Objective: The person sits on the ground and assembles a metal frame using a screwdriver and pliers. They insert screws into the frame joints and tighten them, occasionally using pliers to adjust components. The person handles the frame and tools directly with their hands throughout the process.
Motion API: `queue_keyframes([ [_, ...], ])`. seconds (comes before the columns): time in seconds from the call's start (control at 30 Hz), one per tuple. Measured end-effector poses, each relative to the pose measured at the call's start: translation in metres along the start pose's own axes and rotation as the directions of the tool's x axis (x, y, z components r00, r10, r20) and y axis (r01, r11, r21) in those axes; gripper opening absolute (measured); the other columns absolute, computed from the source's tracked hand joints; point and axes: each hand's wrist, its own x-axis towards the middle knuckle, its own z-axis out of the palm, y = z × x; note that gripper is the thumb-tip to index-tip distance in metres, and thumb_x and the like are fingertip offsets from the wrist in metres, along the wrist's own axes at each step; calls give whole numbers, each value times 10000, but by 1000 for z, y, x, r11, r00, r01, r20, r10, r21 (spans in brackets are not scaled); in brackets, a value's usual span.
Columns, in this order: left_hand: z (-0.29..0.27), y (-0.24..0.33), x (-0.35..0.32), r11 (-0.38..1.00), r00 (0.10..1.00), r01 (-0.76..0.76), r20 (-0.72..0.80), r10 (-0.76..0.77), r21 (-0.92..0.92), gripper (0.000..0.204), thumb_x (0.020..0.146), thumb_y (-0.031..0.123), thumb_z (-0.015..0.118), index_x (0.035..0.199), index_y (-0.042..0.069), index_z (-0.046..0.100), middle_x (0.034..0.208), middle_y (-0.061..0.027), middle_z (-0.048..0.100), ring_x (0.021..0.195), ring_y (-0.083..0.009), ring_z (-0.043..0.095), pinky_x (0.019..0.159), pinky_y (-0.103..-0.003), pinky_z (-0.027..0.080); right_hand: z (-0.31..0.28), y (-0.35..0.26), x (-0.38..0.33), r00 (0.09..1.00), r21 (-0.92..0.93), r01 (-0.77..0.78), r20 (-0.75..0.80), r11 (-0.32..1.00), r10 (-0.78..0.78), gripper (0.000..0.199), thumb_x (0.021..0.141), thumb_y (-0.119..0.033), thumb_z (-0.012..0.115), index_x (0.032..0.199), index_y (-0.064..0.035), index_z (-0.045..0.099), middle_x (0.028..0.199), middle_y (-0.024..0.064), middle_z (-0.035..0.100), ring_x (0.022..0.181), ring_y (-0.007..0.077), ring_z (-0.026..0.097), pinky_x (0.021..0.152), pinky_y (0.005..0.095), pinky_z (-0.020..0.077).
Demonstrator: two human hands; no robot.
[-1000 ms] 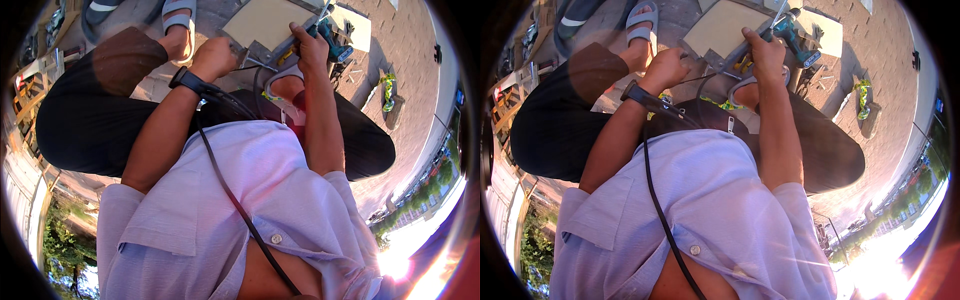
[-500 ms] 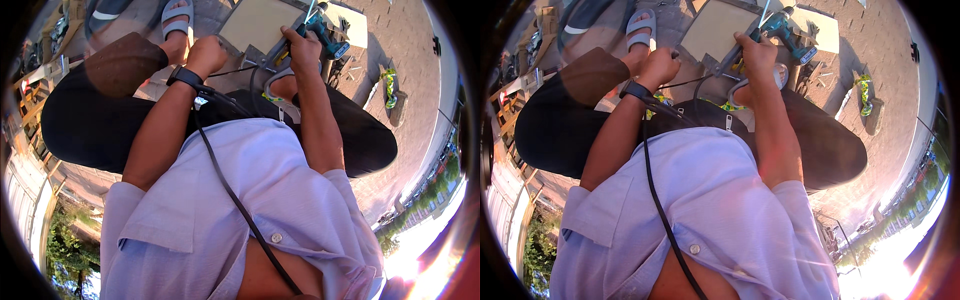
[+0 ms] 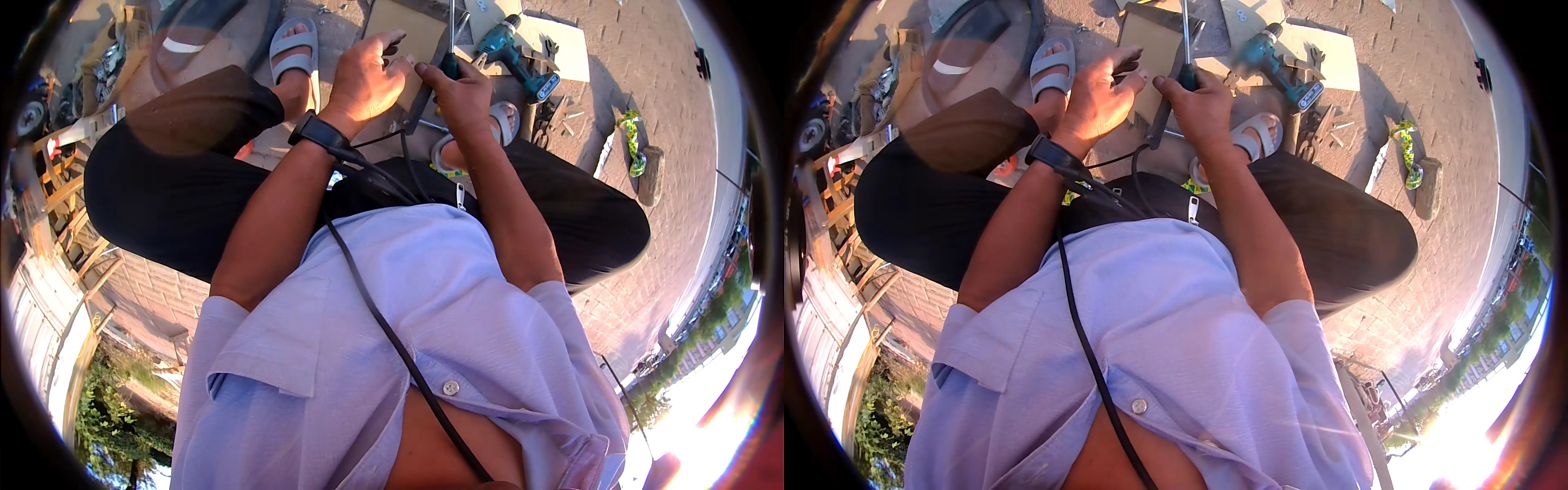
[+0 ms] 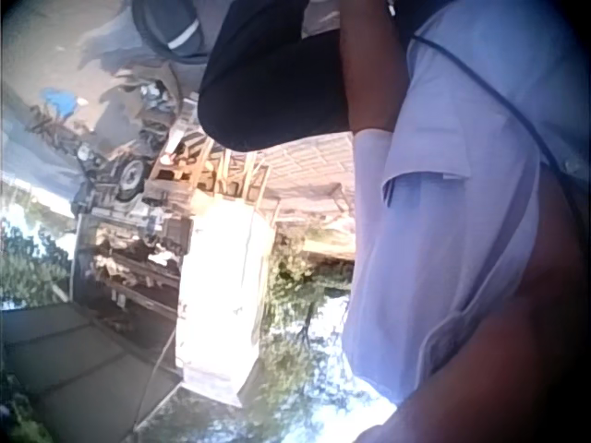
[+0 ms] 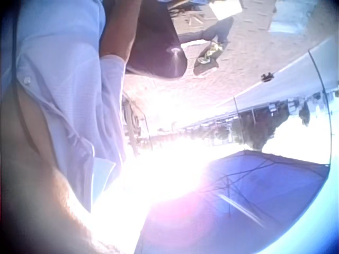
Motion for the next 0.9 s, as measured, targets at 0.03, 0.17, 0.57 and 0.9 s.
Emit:
queue_keyframes([
  [0.03,1,0,0,999,999,-36,-18,36,-2,430,873,200,741,1252,7,679,1106,-215,729,1015,-350,720,886,-403,573,2,-2,-3,1000,-17,11,8,1000,-11,235,844,-175,835,962,17,770,740,-2,685,648,59,574,590,248,464],
  [0.17,0,5,2,993,992,-114,-54,114,-3,428,873,179,736,1267,23,673,1110,-209,720,1008,-352,712,879,-405,574,7,2,-6,996,-30,79,55,996,-77,296,835,-185,845,1040,13,768,862,12,727,741,64,611,679,257,521],
  [0.57,-7,26,7,958,965,-245,-58,256,147,568,863,176,767,1368,-7,582,1167,-227,704,1018,-329,713,841,-381,573,17,20,0,978,-79,193,101,978,-185,390,817,-201,838,1123,21,741,962,56,738,854,114,651,787,295,543],
  [0.9,-26,18,21,992,996,-60,66,68,-115,453,896,173,703,1265,-51,565,1031,-156,695,896,-215,657,815,-345,530,22,-7,2,902,-3,46,430,999,-40,450,804,-125,802,1238,-43,715,1021,33,742,823,88,640,743,262,530],
])
